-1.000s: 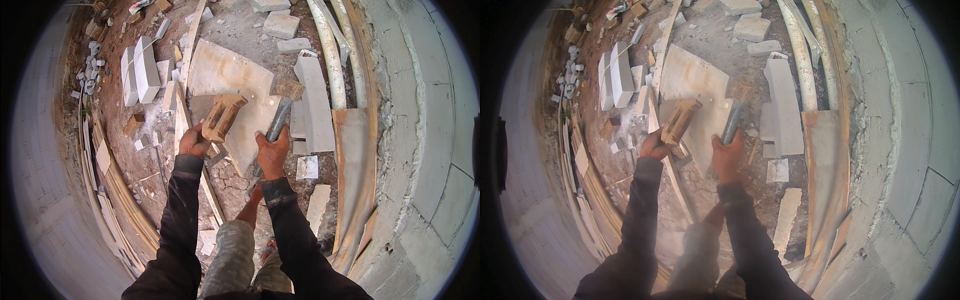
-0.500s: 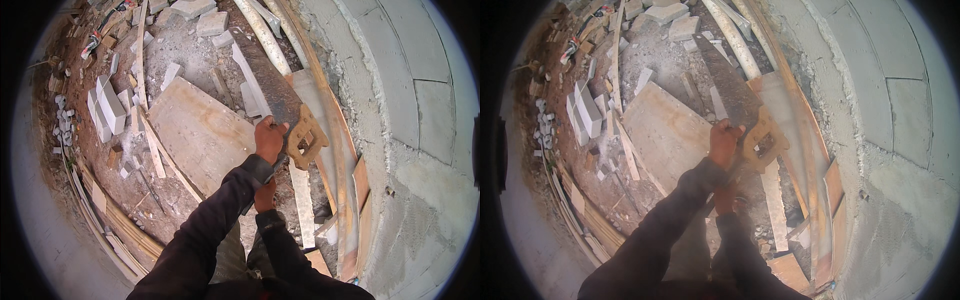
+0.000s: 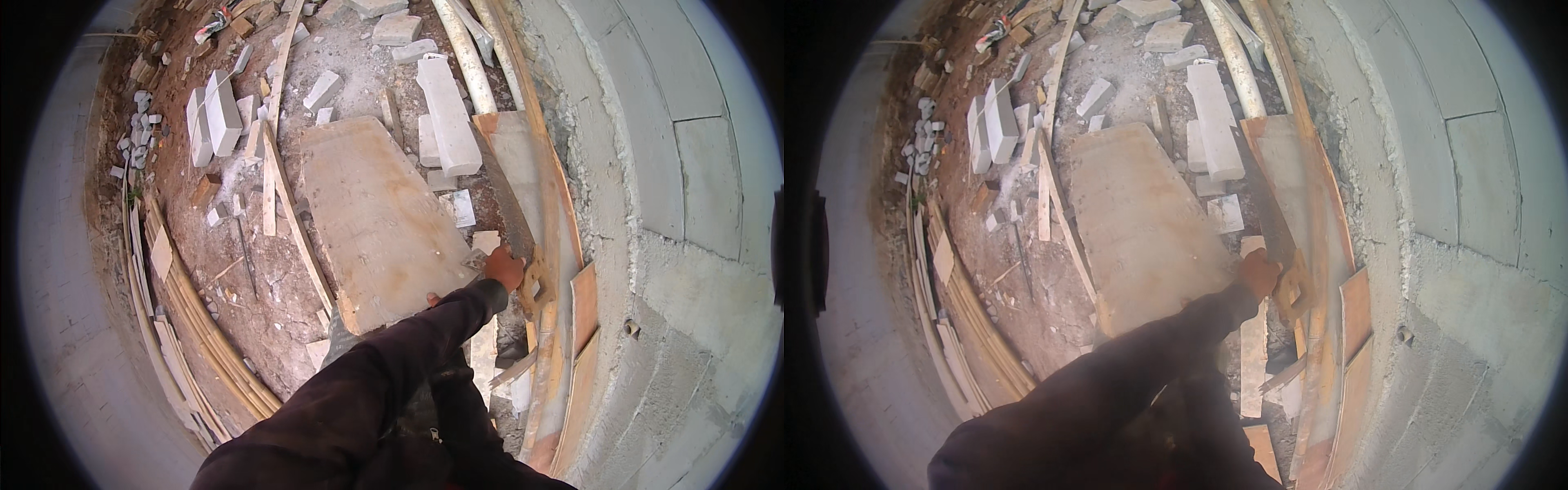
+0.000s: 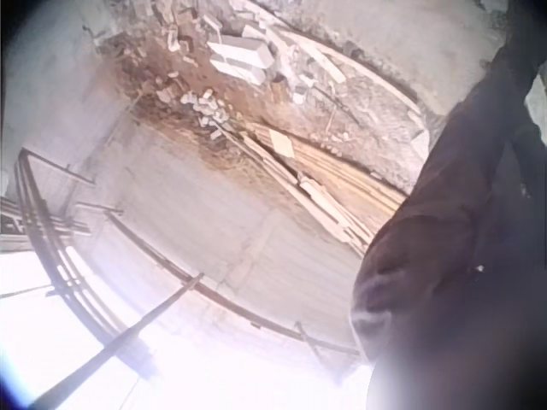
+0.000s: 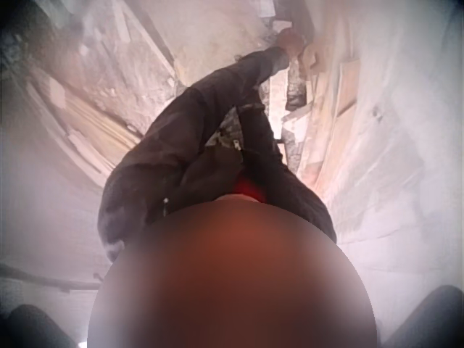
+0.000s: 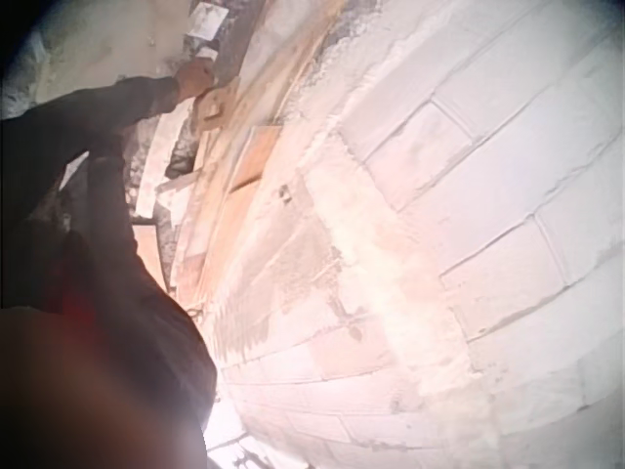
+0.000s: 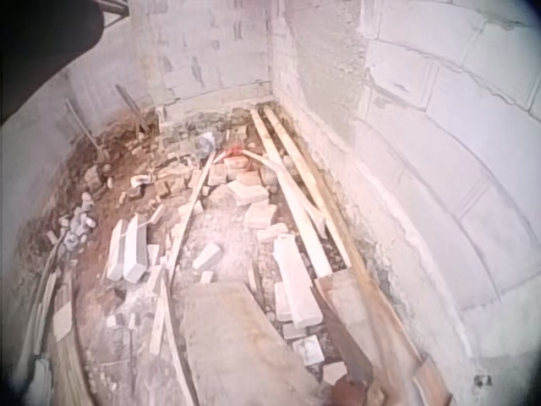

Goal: The person uses a hammer to drive nails into a flat wooden board placed on bamboo poles. They repeatedly position the board, hammer nails, and adjust the bamboo poles on the ground. The person also moves a plastic bag and repositions the board and poles during the process.

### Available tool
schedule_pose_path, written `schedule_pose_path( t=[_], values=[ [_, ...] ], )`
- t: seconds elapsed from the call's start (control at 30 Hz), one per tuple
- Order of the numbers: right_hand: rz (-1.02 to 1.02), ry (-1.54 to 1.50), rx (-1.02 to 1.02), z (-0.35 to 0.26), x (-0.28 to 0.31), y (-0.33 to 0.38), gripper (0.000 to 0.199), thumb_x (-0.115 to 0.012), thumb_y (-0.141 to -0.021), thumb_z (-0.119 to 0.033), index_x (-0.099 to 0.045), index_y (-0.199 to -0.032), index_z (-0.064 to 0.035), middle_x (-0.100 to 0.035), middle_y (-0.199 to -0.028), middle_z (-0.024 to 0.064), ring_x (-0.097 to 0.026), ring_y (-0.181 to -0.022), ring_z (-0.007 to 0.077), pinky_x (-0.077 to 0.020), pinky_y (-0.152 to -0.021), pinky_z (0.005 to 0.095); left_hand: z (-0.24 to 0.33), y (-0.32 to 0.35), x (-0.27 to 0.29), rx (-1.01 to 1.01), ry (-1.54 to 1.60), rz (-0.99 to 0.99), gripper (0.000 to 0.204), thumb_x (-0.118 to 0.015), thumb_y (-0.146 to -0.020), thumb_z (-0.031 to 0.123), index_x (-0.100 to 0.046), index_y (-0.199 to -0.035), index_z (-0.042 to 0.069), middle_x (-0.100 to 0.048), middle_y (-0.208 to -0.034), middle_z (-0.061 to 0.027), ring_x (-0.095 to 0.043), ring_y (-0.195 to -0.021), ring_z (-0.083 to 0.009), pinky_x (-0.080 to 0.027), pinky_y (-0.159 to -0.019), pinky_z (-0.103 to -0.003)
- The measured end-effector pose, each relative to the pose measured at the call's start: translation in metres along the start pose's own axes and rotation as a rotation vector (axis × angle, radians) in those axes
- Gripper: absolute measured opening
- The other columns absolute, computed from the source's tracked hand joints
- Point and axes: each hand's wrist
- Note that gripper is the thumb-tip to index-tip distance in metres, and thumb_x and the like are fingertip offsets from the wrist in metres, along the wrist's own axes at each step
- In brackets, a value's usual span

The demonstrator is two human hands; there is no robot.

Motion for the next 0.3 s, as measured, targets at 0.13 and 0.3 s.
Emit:
schedule_pose_path(
  t=[0.13, 0.3],
  values=[
    [-0.1, 0.028, -0.008, -0.049, 0.026, 0.033, 0.057, -0.067, -0.094, -0.024, -0.039, -0.14, -0.0062, -0.048, -0.137, 0.0089, -0.047, -0.128, 0.0205, -0.0429, -0.106, 0.0388, 0.03, 0.068, 0.03, 0.039, 0.301, -0.024, 0.024, -0.073, -0.082, 0.017, -0.061, -0.089, -0.002, -0.062, -0.079, -0.0129, -0.06, -0.07, -0.0232, -0.047, -0.06, -0.038],
    [-0.202, 0.172, -0.053, -0.114, 0.039, 0.067, 0.062, -0.07, -0.092, -0.026, -0.037, -0.141, -0.0072, -0.046, -0.137, 0.0079, -0.044, -0.13, 0.0191, -0.0432, -0.106, 0.0385, 0.089, 0.153, 0.152, -0.034, 0.844, -0.097, 0.019, -0.073, -0.085, 0.017, -0.059, -0.084, 0.003, -0.054, -0.071, -0.0028, -0.052, -0.062, -0.0124, -0.042, -0.052, -0.031]
  ],
)
Point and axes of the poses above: each hand's wrist, its own y-axis away from the middle knuckle, its own x-axis out of the back of the hand, z = x × y
